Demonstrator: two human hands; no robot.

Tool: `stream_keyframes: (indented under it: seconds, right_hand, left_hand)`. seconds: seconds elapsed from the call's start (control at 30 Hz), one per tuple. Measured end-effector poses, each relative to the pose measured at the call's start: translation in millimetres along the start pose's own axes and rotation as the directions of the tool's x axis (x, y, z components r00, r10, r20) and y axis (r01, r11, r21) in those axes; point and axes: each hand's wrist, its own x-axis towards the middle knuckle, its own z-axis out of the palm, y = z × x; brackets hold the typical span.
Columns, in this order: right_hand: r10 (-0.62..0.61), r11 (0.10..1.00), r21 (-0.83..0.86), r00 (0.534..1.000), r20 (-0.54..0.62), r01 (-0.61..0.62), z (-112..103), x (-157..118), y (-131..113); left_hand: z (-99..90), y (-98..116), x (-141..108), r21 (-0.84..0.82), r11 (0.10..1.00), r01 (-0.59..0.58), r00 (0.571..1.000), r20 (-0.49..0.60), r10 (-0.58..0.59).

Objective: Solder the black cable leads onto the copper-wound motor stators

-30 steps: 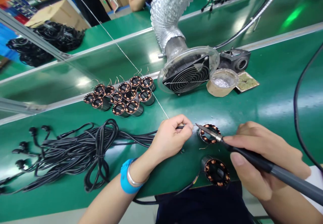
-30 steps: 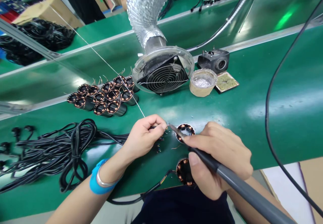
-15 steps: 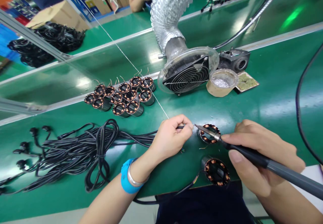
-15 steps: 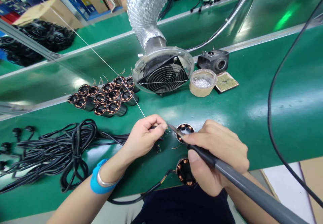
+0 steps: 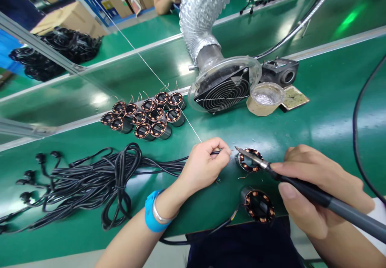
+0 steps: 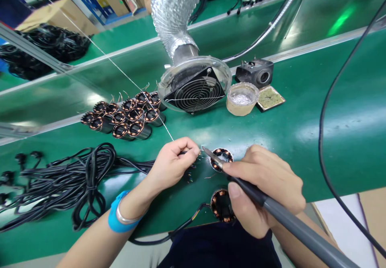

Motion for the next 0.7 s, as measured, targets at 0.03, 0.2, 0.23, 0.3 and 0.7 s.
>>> stream_keyframes:
  seconds: [0.03, 0.2, 0.23, 0.3, 0.7]
  right_hand:
    - [0.008, 1.0, 0.0, 1.0, 0.001, -0.008, -0.3, -0.5, 0.2]
    - [0.031, 1.0, 0.005, 1.0, -0.007, -0.031, -0.3, -1.3, -0.3]
    - [0.027, 1.0, 0.009, 1.0, -0.009, -0.027, -0.1, -1.0, -0.2]
    - [0.012, 1.0, 0.022, 1.0, -0.012, -0.012, 0.4, -0.5, 0.1]
    - [-0.021, 0.995, -0.098, 0.999, -0.03, 0.018, -1.6, -4.0, 5.6]
  left_hand:
    - [-0.1, 0.3, -0.1, -0.003, 1.0, 0.0, 1.0, -0.001, 0.0]
    - [-0.5, 1.6, -0.2, -0.009, 1.0, 0.003, 1.0, 0.001, -0.003]
    - [-0.6, 1.6, -0.3, -0.007, 1.0, 0.004, 1.0, 0.003, -0.004]
    - [-0.5, 1.5, -0.5, -0.002, 1.0, 0.008, 1.0, 0.003, -0.008]
    - [-1.1, 2.6, -0.6, -0.016, 1.0, 0.018, 1.0, 0.01, -0.018]
